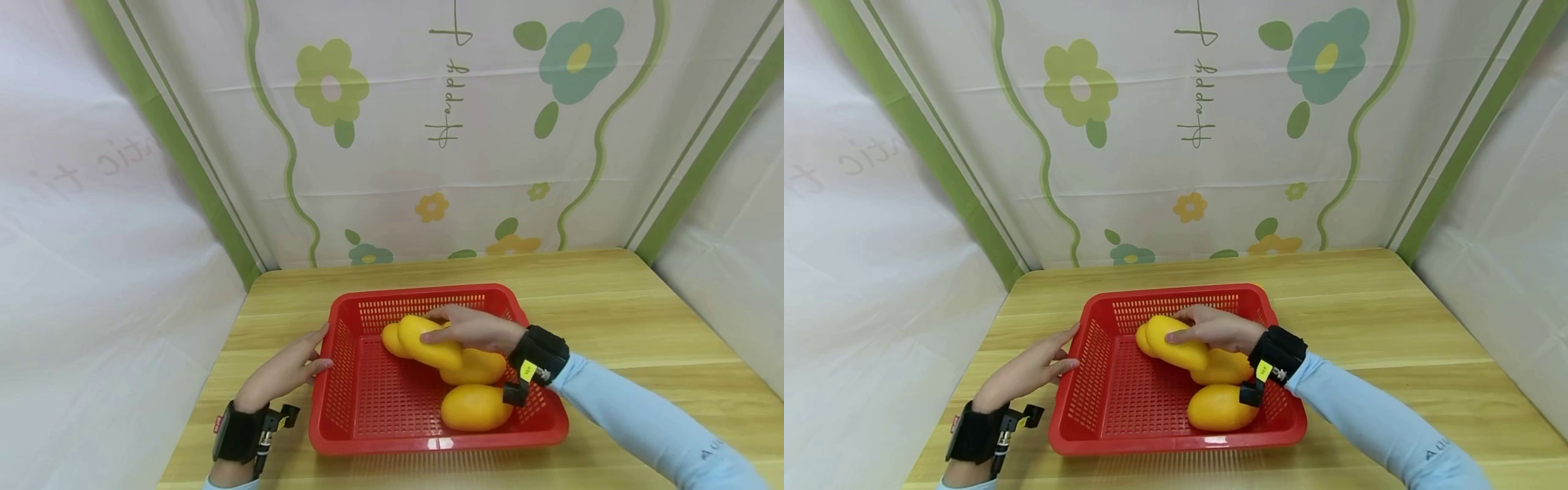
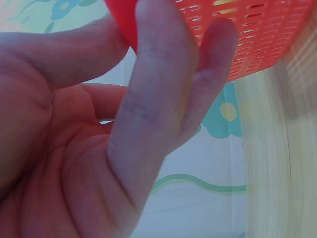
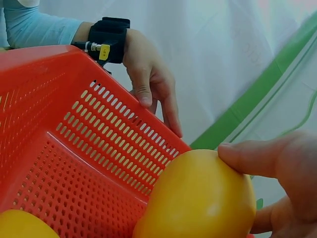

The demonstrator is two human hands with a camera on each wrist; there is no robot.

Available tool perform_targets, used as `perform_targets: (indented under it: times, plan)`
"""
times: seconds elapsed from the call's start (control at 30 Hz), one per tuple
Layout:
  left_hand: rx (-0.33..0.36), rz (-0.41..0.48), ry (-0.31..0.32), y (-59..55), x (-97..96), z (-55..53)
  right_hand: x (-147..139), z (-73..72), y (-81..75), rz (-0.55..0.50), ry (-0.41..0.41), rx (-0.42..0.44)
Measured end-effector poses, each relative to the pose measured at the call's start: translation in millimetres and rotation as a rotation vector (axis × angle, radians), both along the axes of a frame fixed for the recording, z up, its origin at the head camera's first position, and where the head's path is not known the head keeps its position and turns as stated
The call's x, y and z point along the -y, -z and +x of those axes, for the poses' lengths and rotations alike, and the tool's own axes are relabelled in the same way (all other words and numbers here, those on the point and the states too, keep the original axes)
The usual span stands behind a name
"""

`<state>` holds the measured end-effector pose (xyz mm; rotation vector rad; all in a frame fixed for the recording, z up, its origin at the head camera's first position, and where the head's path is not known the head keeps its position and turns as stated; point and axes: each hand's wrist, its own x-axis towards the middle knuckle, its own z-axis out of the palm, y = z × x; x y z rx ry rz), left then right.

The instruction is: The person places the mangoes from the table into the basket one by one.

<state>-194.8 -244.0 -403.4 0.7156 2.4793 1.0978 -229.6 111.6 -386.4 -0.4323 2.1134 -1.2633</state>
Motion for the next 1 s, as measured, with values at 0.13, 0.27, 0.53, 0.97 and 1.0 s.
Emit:
perform_targets:
  times: [0.13, 0.27, 0.53, 0.97, 1.0]
  plan:
    - [0.007, -0.001, 0.001, 0.3, 0.0, 0.1, 5, -0.7, 1.3, 0.027, -0.01, -0.029]
    - [0.01, -0.007, -0.003, 0.8, -0.7, -0.3, 11, -1.3, 2.5, 0.029, -0.019, -0.037]
    - [0.0, -0.028, -0.014, 1.4, -1.5, 0.1, 24, -0.7, 7.3, 0.057, -0.015, -0.04]
    - [0.0, -0.024, -0.009, 1.1, -0.4, -1.1, 38, 1.8, 13.9, 0.123, -0.03, -0.14]
    - [0.0, -0.026, -0.01, 1.2, -0.4, -1.1, 39, 2.1, 14.6, 0.128, -0.029, -0.144]
